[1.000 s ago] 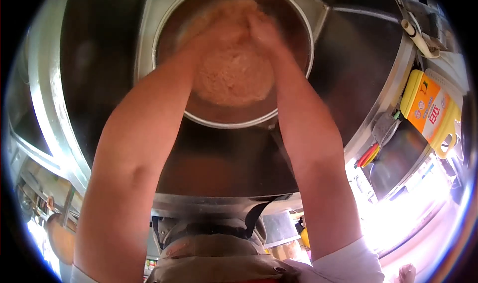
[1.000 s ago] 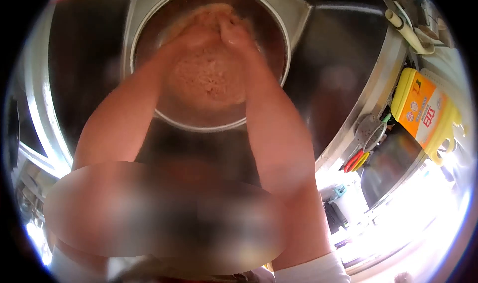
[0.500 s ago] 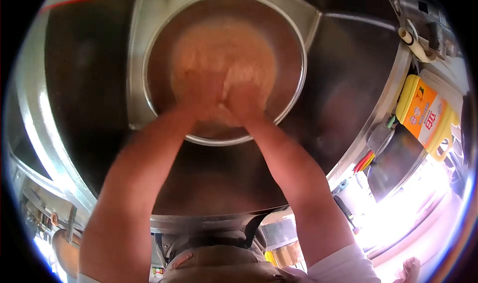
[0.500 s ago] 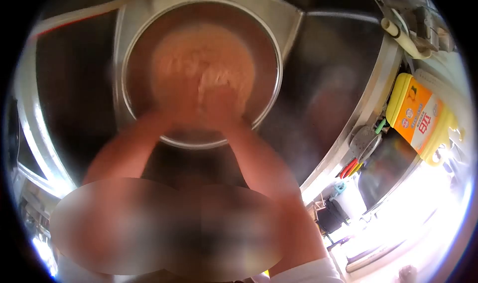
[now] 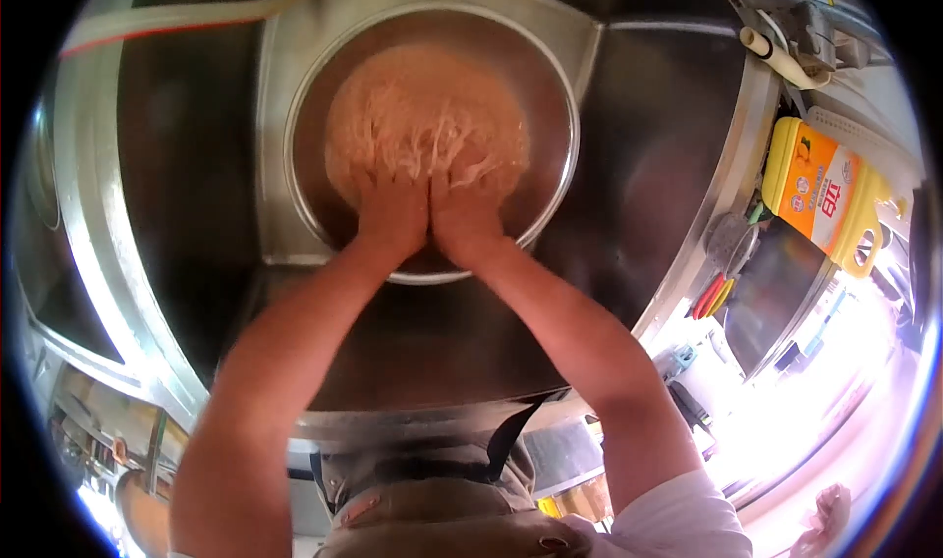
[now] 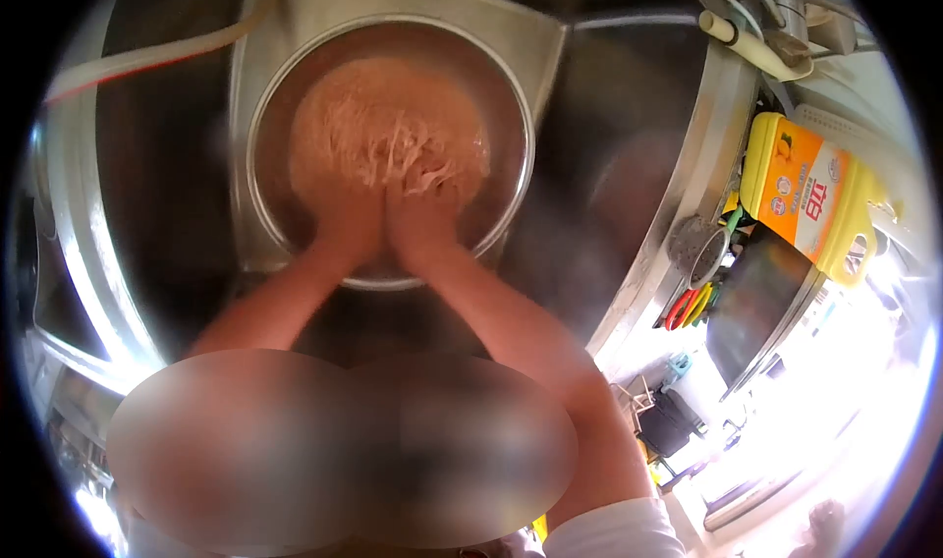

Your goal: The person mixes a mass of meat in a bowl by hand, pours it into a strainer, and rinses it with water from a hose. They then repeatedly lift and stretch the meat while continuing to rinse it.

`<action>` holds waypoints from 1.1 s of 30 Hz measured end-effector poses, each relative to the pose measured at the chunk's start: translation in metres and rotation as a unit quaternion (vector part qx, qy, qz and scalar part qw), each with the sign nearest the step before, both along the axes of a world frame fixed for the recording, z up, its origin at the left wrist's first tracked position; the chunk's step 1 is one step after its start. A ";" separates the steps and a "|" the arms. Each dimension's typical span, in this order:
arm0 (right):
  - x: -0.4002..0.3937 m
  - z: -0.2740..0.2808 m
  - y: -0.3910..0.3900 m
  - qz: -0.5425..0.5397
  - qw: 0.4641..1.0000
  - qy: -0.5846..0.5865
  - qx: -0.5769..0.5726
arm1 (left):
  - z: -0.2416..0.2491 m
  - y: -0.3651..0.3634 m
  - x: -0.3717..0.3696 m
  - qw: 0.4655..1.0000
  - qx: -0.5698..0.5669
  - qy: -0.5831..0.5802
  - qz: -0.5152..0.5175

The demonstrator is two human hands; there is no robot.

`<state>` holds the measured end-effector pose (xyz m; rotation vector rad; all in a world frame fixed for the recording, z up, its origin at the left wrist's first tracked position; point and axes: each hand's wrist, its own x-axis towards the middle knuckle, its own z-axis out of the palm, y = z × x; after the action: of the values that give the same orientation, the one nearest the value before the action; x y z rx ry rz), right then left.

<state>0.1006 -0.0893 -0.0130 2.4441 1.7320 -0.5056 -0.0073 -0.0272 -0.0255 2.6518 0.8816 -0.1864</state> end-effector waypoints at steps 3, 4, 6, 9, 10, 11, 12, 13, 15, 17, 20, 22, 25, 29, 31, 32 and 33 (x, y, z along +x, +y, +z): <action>-0.007 -0.044 -0.012 -0.047 0.971 0.163 -0.167 | -0.015 0.012 0.014 0.953 -0.234 0.080 0.177; -0.005 -0.070 -0.017 -0.096 0.980 0.129 -0.116 | -0.026 0.020 0.024 0.924 -0.308 0.070 0.214; -0.009 -0.128 -0.020 -0.182 0.981 0.061 -0.012 | -0.048 0.036 0.040 0.870 -0.422 0.011 0.254; -0.013 -0.165 -0.012 -0.330 0.929 0.105 0.130 | -0.069 0.074 0.064 0.798 -0.532 -0.162 0.233; -0.009 -0.159 -0.005 -0.398 0.879 0.207 0.163 | -0.070 0.086 0.072 0.768 -0.561 -0.219 0.219; -0.004 -0.120 -0.001 -0.465 0.752 0.443 0.145 | -0.062 0.091 0.070 0.737 -0.595 -0.227 0.228; 0.006 -0.080 0.007 -0.450 0.698 0.549 0.098 | -0.051 0.097 0.069 0.704 -0.626 -0.233 0.239; 0.017 -0.038 0.015 -0.436 0.635 0.636 0.039 | -0.023 0.109 0.066 0.674 -0.657 -0.198 0.275; 0.056 0.028 0.037 -0.288 0.750 0.585 -0.106 | 0.017 0.123 0.060 0.717 -0.597 -0.136 0.332; 0.085 -0.014 0.024 -0.349 0.745 0.567 0.039 | 0.039 0.116 0.045 0.833 -0.412 -0.065 0.363; 0.094 -0.042 0.070 -0.205 0.911 0.315 0.168 | -0.049 0.095 0.051 0.949 -0.263 -0.045 0.167; 0.090 -0.046 0.092 -0.209 0.916 0.322 0.120 | -0.013 0.098 0.080 0.815 -0.435 -0.143 0.355; 0.083 -0.036 0.084 -0.181 0.873 0.453 -0.018 | -0.027 0.079 0.044 0.783 -0.553 -0.199 0.205; 0.061 0.014 0.037 -0.136 0.916 0.362 -0.109 | 0.026 0.053 0.017 0.920 -0.391 -0.002 0.023; 0.028 0.014 0.011 -0.036 0.990 0.134 0.030 | 0.033 0.032 0.012 0.967 -0.241 -0.004 0.082; 0.018 -0.001 0.004 0.018 0.994 0.015 0.104 | 0.036 0.031 0.015 0.978 -0.190 0.002 0.085; 0.014 -0.019 0.001 0.026 0.995 -0.022 0.098 | 0.037 0.032 0.019 0.986 -0.139 0.009 0.087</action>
<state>0.1146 -0.0882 -0.0318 2.5088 1.9047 -0.2866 0.0120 0.0045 0.0112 2.3081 1.0082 -0.2700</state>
